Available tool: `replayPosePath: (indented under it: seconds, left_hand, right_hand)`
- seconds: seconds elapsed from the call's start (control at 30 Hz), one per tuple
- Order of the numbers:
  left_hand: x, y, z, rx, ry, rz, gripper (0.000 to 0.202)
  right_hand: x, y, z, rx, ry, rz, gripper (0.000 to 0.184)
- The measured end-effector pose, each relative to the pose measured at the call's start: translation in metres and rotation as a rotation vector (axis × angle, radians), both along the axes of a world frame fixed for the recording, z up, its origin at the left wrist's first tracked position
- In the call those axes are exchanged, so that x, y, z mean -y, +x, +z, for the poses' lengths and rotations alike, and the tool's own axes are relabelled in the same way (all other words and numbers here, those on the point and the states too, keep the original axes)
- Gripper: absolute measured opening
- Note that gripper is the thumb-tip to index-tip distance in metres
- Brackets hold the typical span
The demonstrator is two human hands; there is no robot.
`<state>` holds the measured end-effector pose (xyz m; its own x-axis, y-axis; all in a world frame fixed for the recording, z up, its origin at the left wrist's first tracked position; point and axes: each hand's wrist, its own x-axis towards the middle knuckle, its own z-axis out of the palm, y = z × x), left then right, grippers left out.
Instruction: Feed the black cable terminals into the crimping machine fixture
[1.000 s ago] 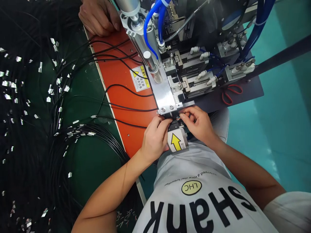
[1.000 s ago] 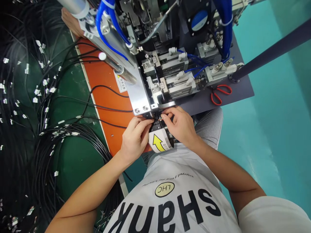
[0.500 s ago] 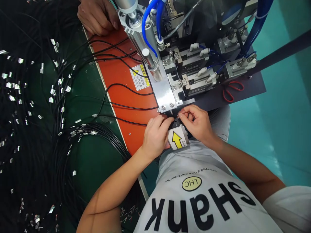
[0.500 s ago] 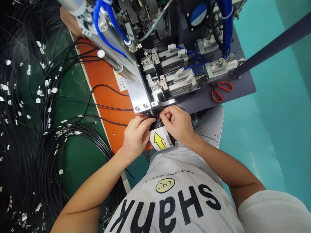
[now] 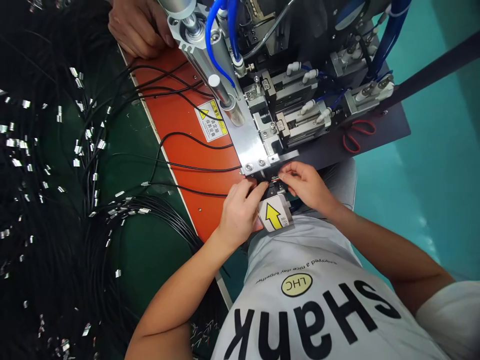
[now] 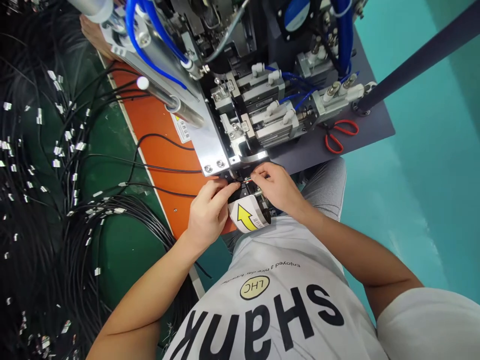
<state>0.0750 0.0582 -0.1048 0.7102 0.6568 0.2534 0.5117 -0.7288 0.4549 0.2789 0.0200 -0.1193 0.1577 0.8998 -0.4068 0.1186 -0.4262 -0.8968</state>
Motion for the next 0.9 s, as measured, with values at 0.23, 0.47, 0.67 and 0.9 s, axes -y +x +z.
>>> replayPosePath:
  seconds: [0.23, 0.47, 0.67, 0.9]
  left_hand:
    - [0.000, -0.001, -0.002, -0.006, -0.017, 0.009, 0.035]
    - [0.000, 0.003, 0.003, -0.009, -0.012, 0.022, 0.035]
    - [-0.002, 0.003, 0.002, -0.015, 0.003, 0.003, 0.034]
    - [0.001, 0.005, 0.005, -0.061, 0.091, 0.041, 0.030]
  right_hand:
    - [0.022, 0.006, 0.012, 0.333, 0.302, 0.094, 0.024]
    - [0.000, 0.003, 0.000, -0.239, -0.017, -0.014, 0.023]
    - [-0.005, 0.000, -0.003, -0.226, -0.016, -0.021, 0.018]
    - [-0.008, 0.001, -0.007, -0.262, -0.065, 0.011, 0.019]
